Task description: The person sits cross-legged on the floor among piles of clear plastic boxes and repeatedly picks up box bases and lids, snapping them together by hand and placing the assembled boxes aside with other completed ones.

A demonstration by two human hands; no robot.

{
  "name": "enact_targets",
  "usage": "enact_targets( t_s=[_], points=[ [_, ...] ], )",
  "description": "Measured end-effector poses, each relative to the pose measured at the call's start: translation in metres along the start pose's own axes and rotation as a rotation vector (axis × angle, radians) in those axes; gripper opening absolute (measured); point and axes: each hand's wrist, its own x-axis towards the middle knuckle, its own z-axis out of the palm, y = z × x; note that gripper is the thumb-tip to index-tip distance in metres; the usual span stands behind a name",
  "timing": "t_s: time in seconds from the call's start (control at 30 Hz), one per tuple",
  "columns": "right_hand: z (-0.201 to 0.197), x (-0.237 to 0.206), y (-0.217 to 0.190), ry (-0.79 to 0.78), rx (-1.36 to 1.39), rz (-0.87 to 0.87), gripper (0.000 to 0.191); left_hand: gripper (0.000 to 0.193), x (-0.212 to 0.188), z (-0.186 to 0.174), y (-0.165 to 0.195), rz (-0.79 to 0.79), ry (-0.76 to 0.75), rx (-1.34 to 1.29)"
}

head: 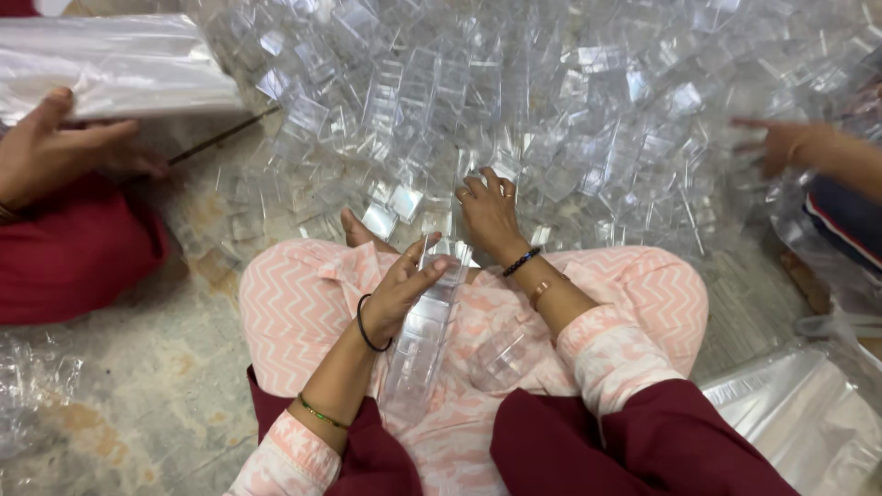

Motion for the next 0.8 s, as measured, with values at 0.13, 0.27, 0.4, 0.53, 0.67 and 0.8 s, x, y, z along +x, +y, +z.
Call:
enact_targets(
  t_s=[0.13,0.27,0.4,0.53,0.67,0.8],
  points=[
    [-0.028,-0.012,0.004,-0.055,0.246,0.064,0.013,0.071,-0.007,0.009,0.011,-0.001,-0.101,-0.049],
    [-0.104,-0.024,0.006,0.125,1.176,0.713,0.025,0.079,-0.025,0.030,0.028,0.087,-0.184,0.094],
    [-0.184,-0.064,-0.022,0.016,1.406,0.455,0.033,0.085,-0.044,0.048,0.038,0.125,-0.157,0.316],
    [-0.215,-0.078,-0.043,-0.052,1.170,0.507,0.021,0.084,-0.056,0.063,0.036,0.164,-0.142,0.367],
    [-0.218,-0.082,-0.048,0.065,0.986,0.325,0.019,0.084,-0.062,0.066,0.032,0.161,-0.132,0.383],
    [-0.207,-0.083,-0.056,-0.092,1.088,0.653,0.025,0.082,-0.061,0.059,0.028,0.116,-0.097,0.390]
  ],
)
